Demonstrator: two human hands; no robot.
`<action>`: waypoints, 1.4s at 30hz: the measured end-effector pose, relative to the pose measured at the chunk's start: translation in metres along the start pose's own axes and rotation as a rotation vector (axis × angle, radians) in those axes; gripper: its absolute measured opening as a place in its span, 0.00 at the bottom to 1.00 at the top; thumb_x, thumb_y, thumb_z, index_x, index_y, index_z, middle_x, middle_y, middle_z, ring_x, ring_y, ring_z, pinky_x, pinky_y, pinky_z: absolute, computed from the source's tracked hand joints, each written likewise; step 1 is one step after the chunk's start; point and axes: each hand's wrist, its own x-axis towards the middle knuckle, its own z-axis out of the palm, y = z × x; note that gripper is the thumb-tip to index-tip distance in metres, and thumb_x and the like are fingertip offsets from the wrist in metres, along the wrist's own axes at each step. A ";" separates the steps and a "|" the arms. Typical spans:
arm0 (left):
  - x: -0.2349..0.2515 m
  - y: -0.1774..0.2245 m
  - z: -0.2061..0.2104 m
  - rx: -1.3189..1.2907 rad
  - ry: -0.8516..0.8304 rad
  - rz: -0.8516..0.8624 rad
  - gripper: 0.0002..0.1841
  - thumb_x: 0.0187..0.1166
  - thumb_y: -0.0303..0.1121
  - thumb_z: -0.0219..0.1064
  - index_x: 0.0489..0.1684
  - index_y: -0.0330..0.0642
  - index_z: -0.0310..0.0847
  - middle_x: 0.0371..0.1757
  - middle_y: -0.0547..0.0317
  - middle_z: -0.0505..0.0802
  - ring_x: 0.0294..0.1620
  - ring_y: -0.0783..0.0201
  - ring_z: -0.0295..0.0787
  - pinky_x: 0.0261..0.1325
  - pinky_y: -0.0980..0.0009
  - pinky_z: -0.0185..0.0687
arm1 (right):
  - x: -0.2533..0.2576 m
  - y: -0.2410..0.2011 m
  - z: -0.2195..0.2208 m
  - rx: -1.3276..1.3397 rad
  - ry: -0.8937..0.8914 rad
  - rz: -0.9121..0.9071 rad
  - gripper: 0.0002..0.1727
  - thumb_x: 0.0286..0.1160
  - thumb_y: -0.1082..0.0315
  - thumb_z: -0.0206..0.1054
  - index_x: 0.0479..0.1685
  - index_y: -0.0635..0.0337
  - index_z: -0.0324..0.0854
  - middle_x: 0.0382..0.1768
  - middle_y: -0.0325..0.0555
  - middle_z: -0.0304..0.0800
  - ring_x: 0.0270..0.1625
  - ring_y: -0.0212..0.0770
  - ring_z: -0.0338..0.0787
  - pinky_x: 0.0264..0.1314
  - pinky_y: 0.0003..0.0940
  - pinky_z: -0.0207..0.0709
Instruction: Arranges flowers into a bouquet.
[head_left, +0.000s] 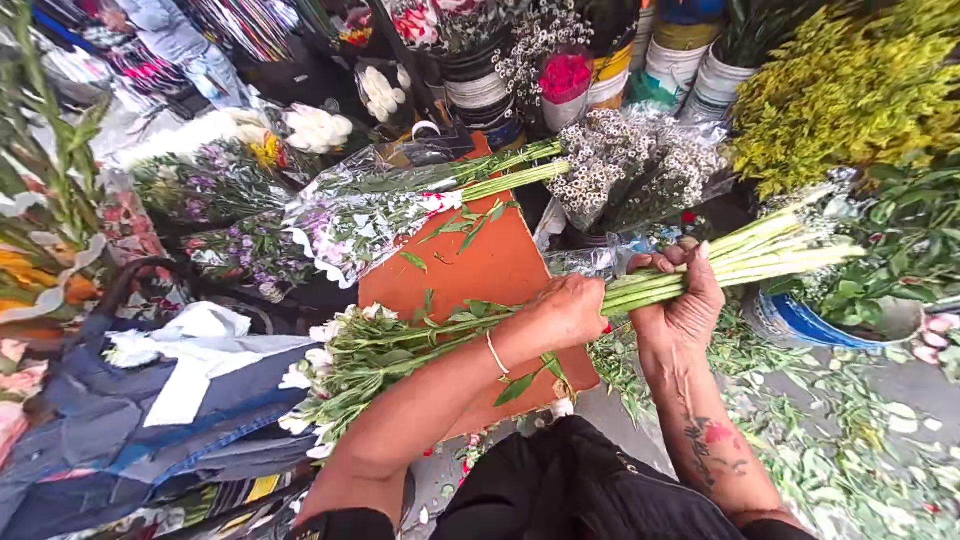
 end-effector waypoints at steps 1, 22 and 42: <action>-0.012 0.009 -0.006 -0.001 0.012 0.008 0.17 0.78 0.38 0.70 0.54 0.32 0.82 0.48 0.41 0.91 0.53 0.45 0.89 0.56 0.44 0.83 | -0.006 -0.005 0.010 0.030 -0.028 -0.005 0.18 0.91 0.64 0.47 0.36 0.55 0.82 0.21 0.36 0.84 0.27 0.34 0.88 0.44 0.34 0.88; -0.319 0.007 0.255 -0.789 0.743 -0.298 0.21 0.74 0.41 0.75 0.56 0.32 0.85 0.38 0.54 0.93 0.37 0.70 0.90 0.49 0.67 0.88 | -0.279 0.016 0.063 -0.358 -0.883 0.509 0.11 0.65 0.72 0.76 0.39 0.51 0.78 0.19 0.36 0.81 0.19 0.32 0.82 0.28 0.29 0.82; -0.241 0.045 0.339 -1.052 1.149 -0.063 0.33 0.65 0.40 0.82 0.60 0.21 0.77 0.45 0.59 0.95 0.40 0.77 0.91 0.48 0.75 0.90 | -0.239 -0.003 -0.035 -0.434 -1.647 1.139 0.53 0.53 0.47 0.86 0.77 0.71 0.67 0.72 0.49 0.82 0.73 0.38 0.82 0.78 0.34 0.77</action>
